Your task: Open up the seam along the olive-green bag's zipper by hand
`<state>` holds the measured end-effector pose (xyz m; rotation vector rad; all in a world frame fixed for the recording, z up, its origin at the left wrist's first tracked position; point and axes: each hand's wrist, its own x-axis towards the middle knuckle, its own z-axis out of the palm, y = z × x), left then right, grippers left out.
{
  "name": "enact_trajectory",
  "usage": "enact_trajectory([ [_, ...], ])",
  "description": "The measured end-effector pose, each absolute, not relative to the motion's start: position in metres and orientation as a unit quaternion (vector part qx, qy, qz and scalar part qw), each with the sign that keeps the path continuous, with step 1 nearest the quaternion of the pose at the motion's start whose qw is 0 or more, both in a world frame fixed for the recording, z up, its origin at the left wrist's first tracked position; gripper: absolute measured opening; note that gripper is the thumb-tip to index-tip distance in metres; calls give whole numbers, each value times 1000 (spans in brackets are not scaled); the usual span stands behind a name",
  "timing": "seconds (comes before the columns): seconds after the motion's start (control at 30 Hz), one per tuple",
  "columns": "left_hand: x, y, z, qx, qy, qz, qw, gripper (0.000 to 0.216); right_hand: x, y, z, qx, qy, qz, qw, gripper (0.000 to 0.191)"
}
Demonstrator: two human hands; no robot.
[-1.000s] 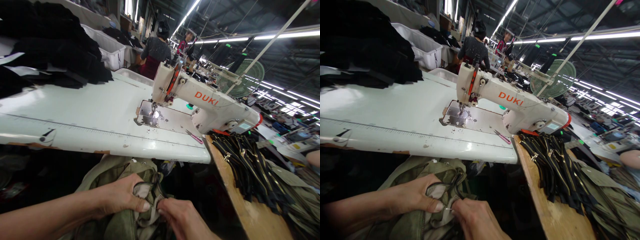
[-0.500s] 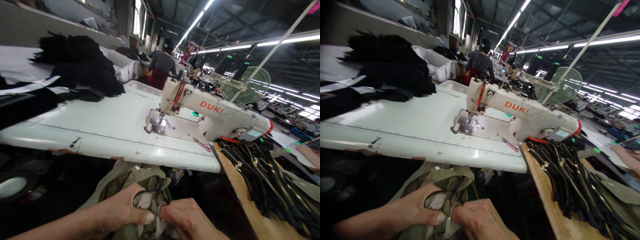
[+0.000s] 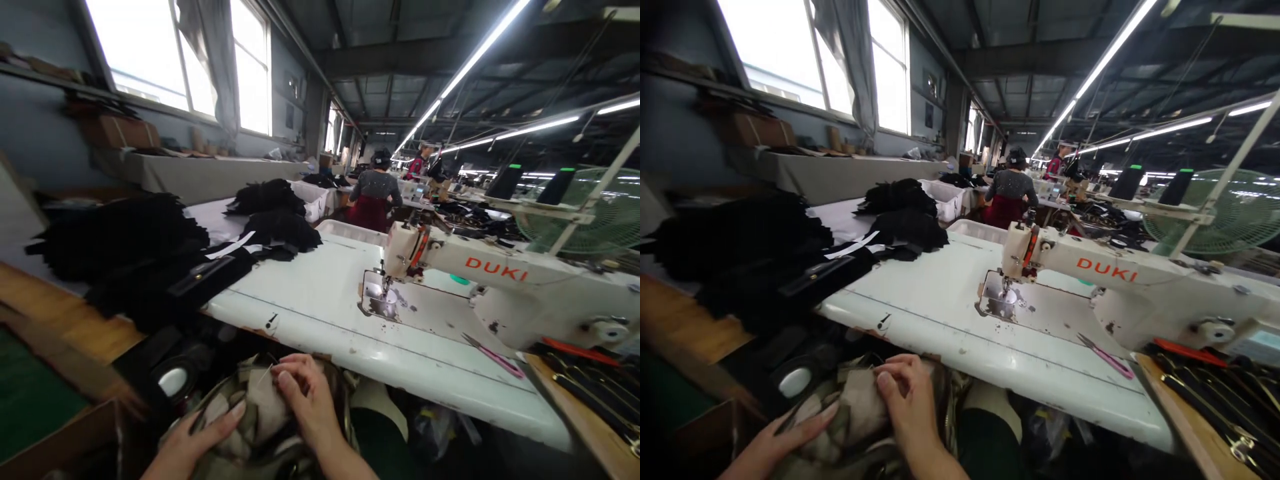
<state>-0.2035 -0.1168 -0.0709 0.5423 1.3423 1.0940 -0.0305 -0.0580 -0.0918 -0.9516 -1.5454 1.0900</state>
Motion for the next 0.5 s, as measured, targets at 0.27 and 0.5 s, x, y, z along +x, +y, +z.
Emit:
enact_trajectory([
  [0.27,-205,-92,-81,97,565,562,596,45,-64,-38,-115,-401,-649,431,481,39],
  [0.5,-198,-75,-77,93,535,562,624,50,-45,-40,-103,-444,-654,405,460,38],
])
